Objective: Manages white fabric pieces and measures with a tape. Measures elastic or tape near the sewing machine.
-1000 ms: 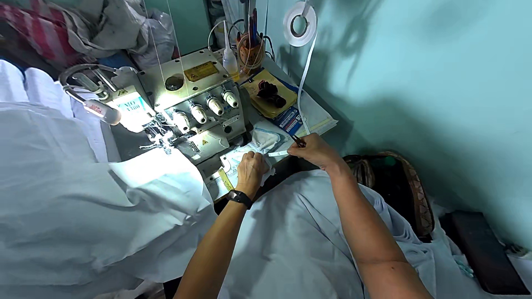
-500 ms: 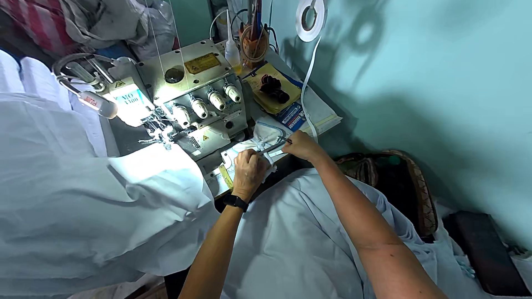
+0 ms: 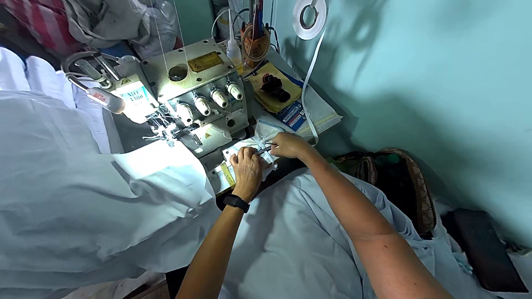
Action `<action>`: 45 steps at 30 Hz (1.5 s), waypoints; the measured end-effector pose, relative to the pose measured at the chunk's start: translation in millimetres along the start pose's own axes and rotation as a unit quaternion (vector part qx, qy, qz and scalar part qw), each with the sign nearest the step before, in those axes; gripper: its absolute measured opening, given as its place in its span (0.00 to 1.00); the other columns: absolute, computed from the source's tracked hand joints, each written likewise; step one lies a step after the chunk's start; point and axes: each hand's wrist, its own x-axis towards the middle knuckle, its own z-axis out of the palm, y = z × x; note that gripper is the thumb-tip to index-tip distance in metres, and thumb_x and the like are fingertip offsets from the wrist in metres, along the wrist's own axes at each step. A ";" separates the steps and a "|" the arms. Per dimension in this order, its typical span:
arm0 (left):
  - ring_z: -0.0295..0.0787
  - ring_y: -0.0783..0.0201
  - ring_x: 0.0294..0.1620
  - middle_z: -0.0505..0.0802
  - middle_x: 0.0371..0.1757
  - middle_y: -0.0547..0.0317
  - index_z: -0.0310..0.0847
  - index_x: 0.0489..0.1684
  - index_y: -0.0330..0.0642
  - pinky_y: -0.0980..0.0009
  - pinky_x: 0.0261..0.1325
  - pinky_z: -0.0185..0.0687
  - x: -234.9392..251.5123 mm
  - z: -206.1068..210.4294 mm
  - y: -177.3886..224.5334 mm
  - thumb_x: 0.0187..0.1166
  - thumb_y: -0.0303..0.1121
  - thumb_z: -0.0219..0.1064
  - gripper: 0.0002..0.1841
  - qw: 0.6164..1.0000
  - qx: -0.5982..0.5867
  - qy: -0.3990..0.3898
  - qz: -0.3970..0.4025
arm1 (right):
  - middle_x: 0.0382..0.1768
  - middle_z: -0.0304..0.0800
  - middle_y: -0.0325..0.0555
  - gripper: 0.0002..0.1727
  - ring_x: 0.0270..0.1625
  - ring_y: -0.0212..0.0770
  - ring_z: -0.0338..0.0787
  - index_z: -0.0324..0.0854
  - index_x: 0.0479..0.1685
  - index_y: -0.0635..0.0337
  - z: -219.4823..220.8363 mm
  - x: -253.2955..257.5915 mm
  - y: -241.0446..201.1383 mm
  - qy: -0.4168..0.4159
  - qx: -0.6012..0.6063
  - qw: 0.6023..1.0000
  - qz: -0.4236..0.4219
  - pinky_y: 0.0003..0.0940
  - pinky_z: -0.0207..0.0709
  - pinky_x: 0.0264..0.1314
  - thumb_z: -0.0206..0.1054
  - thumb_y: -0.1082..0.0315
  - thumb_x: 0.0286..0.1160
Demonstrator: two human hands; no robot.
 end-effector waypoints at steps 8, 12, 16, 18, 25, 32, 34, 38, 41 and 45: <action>0.90 0.33 0.45 0.90 0.36 0.31 0.82 0.39 0.21 0.37 0.56 0.74 -47.3 -57.1 -6.6 0.83 0.23 0.59 0.11 0.997 0.011 -0.074 0.004 | 0.45 0.87 0.70 0.14 0.55 0.69 0.86 0.85 0.44 0.75 -64.0 -48.4 41.6 0.001 -0.090 0.991 0.103 0.71 0.72 0.56 0.68 0.67 0.83; 0.91 0.46 0.35 0.90 0.32 0.37 0.84 0.36 0.21 0.55 0.44 0.85 -59.6 -55.7 -14.5 0.79 0.22 0.63 0.09 0.993 -0.113 -0.037 -0.020 | 0.59 0.86 0.75 0.16 0.68 0.75 0.82 0.84 0.55 0.74 -73.1 -53.9 26.3 0.129 -0.099 0.974 0.156 0.74 0.69 0.65 0.59 0.67 0.89; 0.88 0.64 0.32 0.92 0.33 0.44 0.85 0.41 0.22 0.71 0.42 0.83 -75.2 -56.6 -16.0 0.77 0.23 0.67 0.08 0.971 -0.211 0.016 -0.113 | 0.70 0.79 0.72 0.18 0.61 0.74 0.86 0.83 0.67 0.72 -45.1 -48.3 10.0 0.300 -0.049 0.952 -0.008 0.71 0.75 0.59 0.67 0.71 0.83; 0.88 0.67 0.34 0.92 0.36 0.45 0.84 0.46 0.23 0.72 0.44 0.84 -80.8 -59.3 -17.2 0.78 0.23 0.66 0.09 0.961 -0.236 0.007 -0.142 | 0.64 0.85 0.69 0.14 0.59 0.67 0.90 0.86 0.59 0.74 -14.6 -46.8 -6.5 0.319 0.004 0.938 -0.133 0.63 0.80 0.60 0.65 0.73 0.82; 0.88 0.69 0.32 0.92 0.35 0.46 0.85 0.43 0.24 0.73 0.41 0.84 -80.6 -67.9 -18.8 0.75 0.21 0.68 0.06 0.957 -0.255 0.062 -0.126 | 0.26 0.80 0.38 0.11 0.21 0.22 0.67 0.86 0.52 0.69 72.4 -24.8 -42.3 -0.033 0.327 0.918 -0.224 0.19 0.63 0.26 0.60 0.71 0.88; 0.88 0.35 0.50 0.87 0.49 0.29 0.85 0.42 0.22 0.43 0.54 0.83 -66.3 -58.0 -25.5 0.76 0.33 0.73 0.16 0.973 -0.071 0.062 -0.209 | 0.24 0.81 0.54 0.12 0.28 0.48 0.79 0.85 0.29 0.68 67.0 -17.7 -44.5 0.116 0.193 0.972 -0.072 0.50 0.72 0.33 0.70 0.68 0.80; 0.87 0.30 0.55 0.87 0.54 0.27 0.87 0.39 0.23 0.38 0.54 0.81 -63.1 -52.7 -20.5 0.74 0.35 0.74 0.16 0.974 -0.024 0.051 -0.221 | 0.24 0.80 0.56 0.14 0.30 0.53 0.80 0.83 0.26 0.67 63.2 -17.3 -49.7 0.118 0.151 0.980 -0.044 0.54 0.71 0.34 0.70 0.67 0.80; 0.84 0.34 0.60 0.87 0.58 0.30 0.86 0.33 0.24 0.39 0.62 0.75 -62.7 -48.4 -23.8 0.76 0.28 0.67 0.11 0.965 -0.092 0.059 -0.237 | 0.24 0.81 0.56 0.15 0.32 0.54 0.82 0.82 0.23 0.67 57.7 -14.6 -63.2 0.091 0.102 0.990 -0.020 0.55 0.70 0.35 0.68 0.68 0.80; 0.83 0.37 0.61 0.85 0.60 0.30 0.85 0.30 0.24 0.44 0.64 0.77 -67.8 -49.9 -32.5 0.76 0.26 0.68 0.10 0.959 -0.154 0.067 -0.231 | 0.32 0.85 0.60 0.14 0.42 0.58 0.85 0.82 0.29 0.69 43.2 -11.0 -68.4 0.053 0.061 0.997 0.019 0.58 0.72 0.44 0.64 0.69 0.82; 0.83 0.39 0.61 0.86 0.59 0.33 0.87 0.32 0.26 0.43 0.64 0.75 -69.4 -49.2 -35.9 0.76 0.27 0.69 0.09 0.957 -0.185 0.076 -0.210 | 0.34 0.86 0.62 0.13 0.44 0.60 0.85 0.84 0.31 0.71 43.9 -5.1 -68.7 0.043 0.064 0.997 0.013 0.60 0.73 0.46 0.65 0.69 0.81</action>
